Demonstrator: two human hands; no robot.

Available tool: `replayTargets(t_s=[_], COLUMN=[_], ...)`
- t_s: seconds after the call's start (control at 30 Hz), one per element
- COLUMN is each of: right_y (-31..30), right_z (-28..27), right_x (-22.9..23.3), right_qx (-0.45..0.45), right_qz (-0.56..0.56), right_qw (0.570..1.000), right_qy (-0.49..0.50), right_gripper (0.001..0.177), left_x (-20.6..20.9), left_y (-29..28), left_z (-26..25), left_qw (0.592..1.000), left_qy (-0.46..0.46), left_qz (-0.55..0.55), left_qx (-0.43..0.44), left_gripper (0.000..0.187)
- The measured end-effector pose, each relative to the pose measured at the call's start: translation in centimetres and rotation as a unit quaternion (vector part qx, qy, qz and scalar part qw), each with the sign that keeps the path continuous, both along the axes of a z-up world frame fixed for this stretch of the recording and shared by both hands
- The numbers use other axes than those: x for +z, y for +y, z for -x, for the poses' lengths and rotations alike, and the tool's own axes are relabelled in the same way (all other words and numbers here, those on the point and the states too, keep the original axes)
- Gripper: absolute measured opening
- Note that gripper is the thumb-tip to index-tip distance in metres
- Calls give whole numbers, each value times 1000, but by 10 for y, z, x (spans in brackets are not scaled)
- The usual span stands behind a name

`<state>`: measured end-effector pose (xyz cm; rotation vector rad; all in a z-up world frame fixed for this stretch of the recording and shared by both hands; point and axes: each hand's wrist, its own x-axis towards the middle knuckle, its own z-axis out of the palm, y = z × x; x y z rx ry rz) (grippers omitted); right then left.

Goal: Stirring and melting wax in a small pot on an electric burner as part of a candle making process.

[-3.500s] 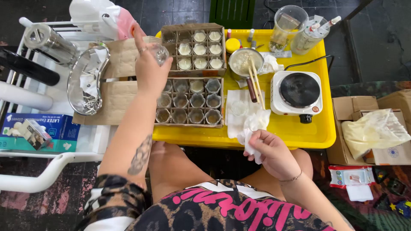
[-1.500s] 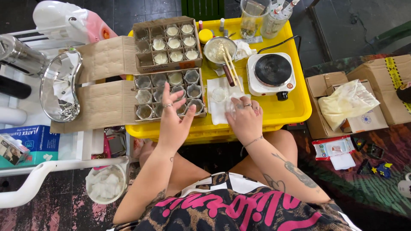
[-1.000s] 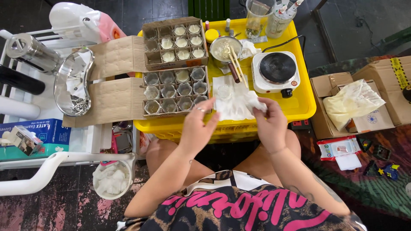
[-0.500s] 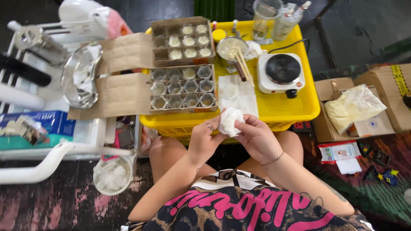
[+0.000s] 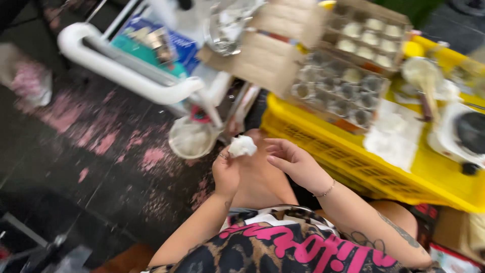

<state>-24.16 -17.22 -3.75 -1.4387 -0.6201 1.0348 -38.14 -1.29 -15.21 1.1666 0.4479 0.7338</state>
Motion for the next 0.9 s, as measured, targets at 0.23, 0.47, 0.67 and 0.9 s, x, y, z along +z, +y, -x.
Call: replayTargets(t_s=[0.23,0.47,0.67,0.9], right_y=[25,34,40,35], right_z=[7,-7,-9,-12], right_x=[-32,-59,-51,-53], right_qx=[-22,-108,-125,-134], right_qz=[-43,7,45,21], right_qw=[998,994,991,991], right_qy=[-27,22,31,23], right_gripper=[49,48,47,44], left_x=[-108,-195,-217,-200], left_y=[136,212,200,197], left_z=[39,13,-2,-13], left_qw=[839,643,577,599], left_qy=[458,496,623,664], left_qz=[-188,-574,-514,-437], left_qx=[226,104,-121,-99], left_gripper=[36,24,20,23])
